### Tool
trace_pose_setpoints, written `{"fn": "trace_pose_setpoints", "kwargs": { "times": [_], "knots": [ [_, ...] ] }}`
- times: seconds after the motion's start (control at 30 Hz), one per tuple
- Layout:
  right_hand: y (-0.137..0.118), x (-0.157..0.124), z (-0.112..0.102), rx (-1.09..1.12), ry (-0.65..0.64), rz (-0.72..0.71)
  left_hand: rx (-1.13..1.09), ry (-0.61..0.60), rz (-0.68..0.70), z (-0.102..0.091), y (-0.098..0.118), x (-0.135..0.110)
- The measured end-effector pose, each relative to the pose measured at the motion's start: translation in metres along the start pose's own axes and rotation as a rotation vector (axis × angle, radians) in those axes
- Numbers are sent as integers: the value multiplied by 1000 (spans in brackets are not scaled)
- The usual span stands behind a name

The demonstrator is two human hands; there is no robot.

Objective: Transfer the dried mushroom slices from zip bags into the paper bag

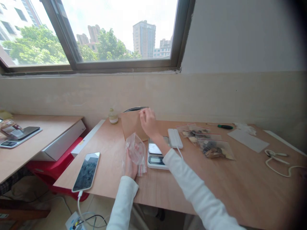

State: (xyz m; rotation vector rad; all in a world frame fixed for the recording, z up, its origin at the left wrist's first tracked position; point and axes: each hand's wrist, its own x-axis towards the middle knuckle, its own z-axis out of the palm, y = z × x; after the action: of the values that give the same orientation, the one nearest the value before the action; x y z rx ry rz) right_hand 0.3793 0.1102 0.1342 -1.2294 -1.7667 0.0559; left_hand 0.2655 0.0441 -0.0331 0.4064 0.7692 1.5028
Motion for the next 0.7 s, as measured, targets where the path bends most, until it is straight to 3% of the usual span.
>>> {"fn": "trace_pose_setpoints", "kwargs": {
  "times": [0.17,0.3,0.43,0.53,0.7],
  "knots": [
    [-6,-99,10,175,-221,374,1,1,60,11,0,-10],
    [2,-120,3,232,-398,525,145,-36,137,21,12,-19],
    [6,-116,-20,201,-226,539,464,-35,303,37,28,-34],
    [2,-126,-29,254,-161,608,561,23,412,51,31,-49],
    [-7,-167,-29,644,-132,731,740,87,539,57,28,-67]
  ]
}}
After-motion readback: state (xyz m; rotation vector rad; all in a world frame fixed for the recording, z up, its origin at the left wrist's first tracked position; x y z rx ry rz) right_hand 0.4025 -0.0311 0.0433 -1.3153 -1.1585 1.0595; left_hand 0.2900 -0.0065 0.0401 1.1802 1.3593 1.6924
